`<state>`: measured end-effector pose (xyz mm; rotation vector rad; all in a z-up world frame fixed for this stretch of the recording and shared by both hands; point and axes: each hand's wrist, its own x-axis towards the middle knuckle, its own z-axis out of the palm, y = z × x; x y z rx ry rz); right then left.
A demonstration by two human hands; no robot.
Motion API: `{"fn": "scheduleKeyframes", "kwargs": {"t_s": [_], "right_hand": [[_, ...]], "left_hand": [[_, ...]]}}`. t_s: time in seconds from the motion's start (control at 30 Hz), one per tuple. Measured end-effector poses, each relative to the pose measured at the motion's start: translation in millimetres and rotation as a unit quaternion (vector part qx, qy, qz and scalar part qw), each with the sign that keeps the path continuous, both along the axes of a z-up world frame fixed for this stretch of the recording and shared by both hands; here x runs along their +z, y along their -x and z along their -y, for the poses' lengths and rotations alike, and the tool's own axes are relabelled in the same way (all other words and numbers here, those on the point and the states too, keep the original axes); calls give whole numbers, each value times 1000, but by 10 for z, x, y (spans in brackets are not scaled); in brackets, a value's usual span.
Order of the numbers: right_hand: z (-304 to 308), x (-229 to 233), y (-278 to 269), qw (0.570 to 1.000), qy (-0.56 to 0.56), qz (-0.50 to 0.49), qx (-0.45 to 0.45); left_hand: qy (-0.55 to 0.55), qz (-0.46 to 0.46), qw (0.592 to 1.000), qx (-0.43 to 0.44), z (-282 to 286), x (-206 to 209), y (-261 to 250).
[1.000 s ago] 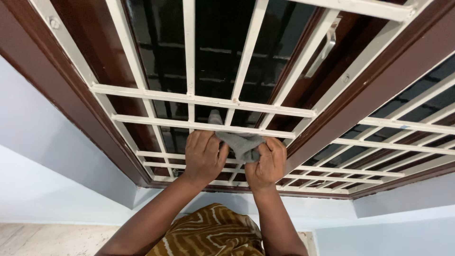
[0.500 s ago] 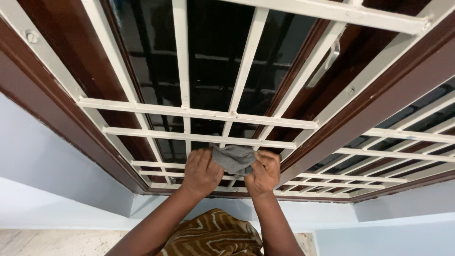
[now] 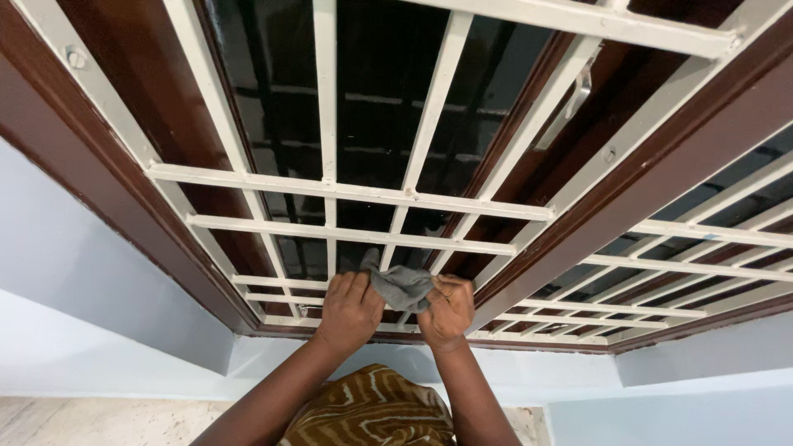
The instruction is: The person wipes the horizontal and vertical bars of a window grille by hand using a grey cloth.
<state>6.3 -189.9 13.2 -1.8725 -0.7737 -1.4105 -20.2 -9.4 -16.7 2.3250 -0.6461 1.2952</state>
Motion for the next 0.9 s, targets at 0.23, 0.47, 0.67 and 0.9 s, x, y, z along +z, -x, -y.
{"fn": "scheduleKeyframes", "kwargs": {"t_s": [0.23, 0.47, 0.67, 0.9], "right_hand": [[-85, 205, 252, 997, 46, -50, -24], [-395, 663, 131, 996, 41, 81, 24], [-691, 495, -92, 993, 63, 95, 7], [-689, 283, -35, 999, 28, 14, 28]], "left_hand": [[36, -47, 997, -41, -88, 147, 187], [70, 72, 995, 1, -469, 869, 326], [58, -12, 996, 65, -605, 944, 168], [59, 10, 998, 19, -695, 538, -2]]}}
